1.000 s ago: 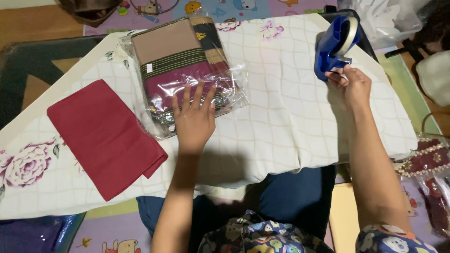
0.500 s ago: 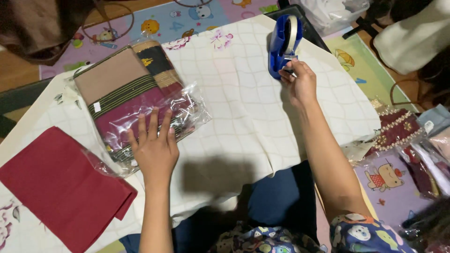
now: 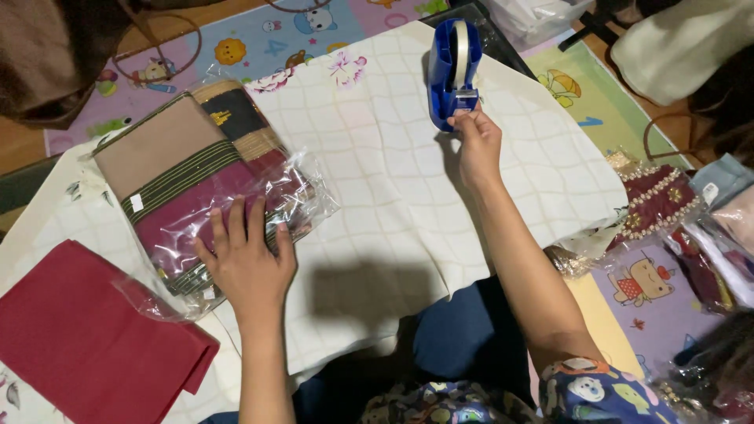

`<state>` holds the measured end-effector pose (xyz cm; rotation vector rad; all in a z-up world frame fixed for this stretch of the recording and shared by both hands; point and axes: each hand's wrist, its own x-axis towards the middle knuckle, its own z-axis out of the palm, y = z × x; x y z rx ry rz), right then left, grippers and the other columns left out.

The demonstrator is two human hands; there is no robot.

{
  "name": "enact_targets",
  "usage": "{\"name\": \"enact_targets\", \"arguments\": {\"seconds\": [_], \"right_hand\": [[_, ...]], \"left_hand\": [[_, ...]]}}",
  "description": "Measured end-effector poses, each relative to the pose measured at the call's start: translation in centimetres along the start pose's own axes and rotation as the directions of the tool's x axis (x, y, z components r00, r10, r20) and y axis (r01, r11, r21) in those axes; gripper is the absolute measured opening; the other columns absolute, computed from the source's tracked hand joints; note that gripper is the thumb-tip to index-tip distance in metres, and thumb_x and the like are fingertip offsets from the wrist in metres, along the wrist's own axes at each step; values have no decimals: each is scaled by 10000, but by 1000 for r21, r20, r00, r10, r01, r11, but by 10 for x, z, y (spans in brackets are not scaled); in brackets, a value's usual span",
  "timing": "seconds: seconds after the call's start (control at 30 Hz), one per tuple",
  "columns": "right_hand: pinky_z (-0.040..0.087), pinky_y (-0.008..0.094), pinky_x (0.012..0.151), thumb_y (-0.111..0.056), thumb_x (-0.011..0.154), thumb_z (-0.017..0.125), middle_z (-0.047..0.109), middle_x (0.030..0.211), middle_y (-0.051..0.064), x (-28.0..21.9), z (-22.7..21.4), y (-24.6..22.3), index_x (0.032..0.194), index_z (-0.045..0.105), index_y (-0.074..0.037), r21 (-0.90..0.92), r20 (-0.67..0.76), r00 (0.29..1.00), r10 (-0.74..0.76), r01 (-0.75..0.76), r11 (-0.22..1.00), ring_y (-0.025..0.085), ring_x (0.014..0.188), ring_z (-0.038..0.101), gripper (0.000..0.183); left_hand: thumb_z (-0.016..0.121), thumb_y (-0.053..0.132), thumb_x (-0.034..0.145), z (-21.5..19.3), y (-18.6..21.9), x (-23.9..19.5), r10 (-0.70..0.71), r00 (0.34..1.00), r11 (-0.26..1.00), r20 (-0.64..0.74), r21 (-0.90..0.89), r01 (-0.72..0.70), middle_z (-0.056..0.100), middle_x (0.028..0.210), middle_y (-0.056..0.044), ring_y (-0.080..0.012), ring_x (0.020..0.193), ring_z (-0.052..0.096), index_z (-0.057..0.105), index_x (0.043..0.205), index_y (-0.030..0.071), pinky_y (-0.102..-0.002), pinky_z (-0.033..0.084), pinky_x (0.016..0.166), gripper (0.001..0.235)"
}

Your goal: The person gathers several folded fabric pieces, places them into a clear plastic bag, and seals the bag using a tape dispenser. The person then places the sealed package on the table.

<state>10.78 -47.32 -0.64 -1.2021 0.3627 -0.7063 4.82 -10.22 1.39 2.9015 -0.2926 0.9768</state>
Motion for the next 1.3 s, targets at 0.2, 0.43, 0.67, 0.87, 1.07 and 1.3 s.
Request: {"name": "enact_targets", "arguments": {"seconds": [0.2,0.43,0.67,0.87,1.07,1.3], "right_hand": [[508,268,876,-95,965,632,638,1322,169,-7,-1,3,772,697,-39,-215,15,993,-117,118,969,171,970,632,211],[569,289,632,-18,984,558,705,1059,171,4,-17,13,779,595,-24,-265,8,996,-92,91,960,143,649,701,208],[487,204,494,-97,1038,619,643,755,42,-30,-12,-14,853,666,-65,-396,23,997,-72,75,915,74,557,591,194],[350,161,440,-118,1032,664,573,591,37,-78,40,-42,1049,753,-48,-149,276,959,60,-19,989,48,456,434,115],[433,190,592,-38,1012,645,646,684,128,-141,107,-48,1534,423,8,-40,731,670,128,-145,989,149,598,555,569],[445,131,467,-88,979,708,740,765,68,-164,181,-12,1079,684,-60,-158,718,651,247,-193,968,85,602,672,106]], "left_hand": [[580,458,994,-2,4,1,-43,999,998,-4,-41,43,648,1407,-37,-370,1379,552,671,1392,308,-676,315,1094,434],[590,431,1001,-7,7,2,-47,999,996,-2,-76,46,649,1411,-49,-386,1379,557,682,1380,282,-679,306,1104,417],[549,402,1019,0,2,-1,-49,998,996,34,-73,51,632,1425,-46,-365,1415,515,653,1404,307,-673,290,1116,410],[509,343,1016,-6,1,-1,-85,994,987,73,-127,94,621,1432,-50,-361,1409,505,637,1394,302,-676,292,1116,402],[451,266,1021,7,-8,-5,-112,990,980,83,-154,124,566,1508,-7,-285,1436,473,555,1460,227,-603,294,1153,453],[489,183,972,3,-15,-5,-123,990,971,74,-197,135,578,1498,-14,-293,1402,516,576,1398,169,-586,354,1143,436]]}}
